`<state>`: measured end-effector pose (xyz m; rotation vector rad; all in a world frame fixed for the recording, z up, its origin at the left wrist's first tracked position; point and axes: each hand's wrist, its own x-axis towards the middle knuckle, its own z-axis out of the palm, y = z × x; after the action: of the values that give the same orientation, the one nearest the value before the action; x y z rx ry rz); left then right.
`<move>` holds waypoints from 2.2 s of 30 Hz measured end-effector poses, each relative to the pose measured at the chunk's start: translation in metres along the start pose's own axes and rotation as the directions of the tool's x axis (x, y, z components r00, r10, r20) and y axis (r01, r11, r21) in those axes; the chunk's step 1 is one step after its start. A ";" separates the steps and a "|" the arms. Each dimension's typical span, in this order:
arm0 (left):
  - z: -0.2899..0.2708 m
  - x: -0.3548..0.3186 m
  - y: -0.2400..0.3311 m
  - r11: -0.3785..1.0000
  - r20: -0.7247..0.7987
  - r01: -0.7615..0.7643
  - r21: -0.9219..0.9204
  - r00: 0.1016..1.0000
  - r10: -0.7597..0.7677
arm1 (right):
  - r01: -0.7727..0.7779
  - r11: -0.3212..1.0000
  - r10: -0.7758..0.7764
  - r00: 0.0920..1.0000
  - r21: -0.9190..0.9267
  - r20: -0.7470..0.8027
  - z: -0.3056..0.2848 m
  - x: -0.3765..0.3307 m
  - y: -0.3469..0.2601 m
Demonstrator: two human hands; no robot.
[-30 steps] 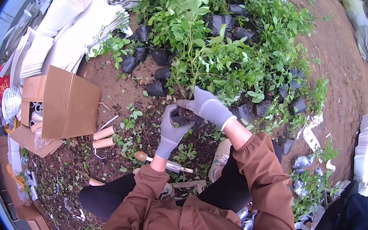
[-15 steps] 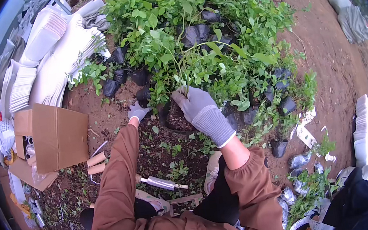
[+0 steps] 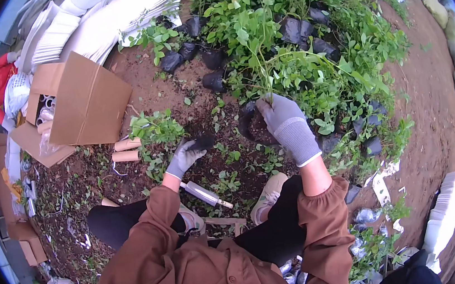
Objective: The recorder is wrapping small potted plants in plastic film and inserting them into cardboard tubes for shipping.
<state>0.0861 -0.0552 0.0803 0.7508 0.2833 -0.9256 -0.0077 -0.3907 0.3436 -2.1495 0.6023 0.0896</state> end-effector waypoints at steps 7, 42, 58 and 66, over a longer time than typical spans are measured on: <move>0.038 -0.120 -0.054 0.951 -0.307 -0.200 -0.236 0.944 0.122 | 0.263 0.963 -0.243 0.940 -0.055 0.239 0.120 0.001 0.062; 0.012 -0.120 -0.131 0.966 -0.528 0.239 -0.098 0.810 -0.254 | -0.798 0.581 0.687 0.585 -0.156 -0.431 0.125 0.006 0.297; -0.042 -0.054 -0.149 0.902 -0.766 0.210 0.376 0.618 0.176 | 0.049 0.949 -0.050 0.999 0.311 -0.003 0.264 -0.089 0.146; -0.088 -0.050 -0.157 0.618 -0.532 0.196 0.761 0.734 0.422 | 0.180 0.959 -0.210 0.970 0.219 0.120 0.292 -0.079 0.132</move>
<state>-0.0619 -0.0216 -0.0290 1.9505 0.4613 -0.5633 -0.0930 -0.1995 0.0882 -1.9688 0.2997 0.0682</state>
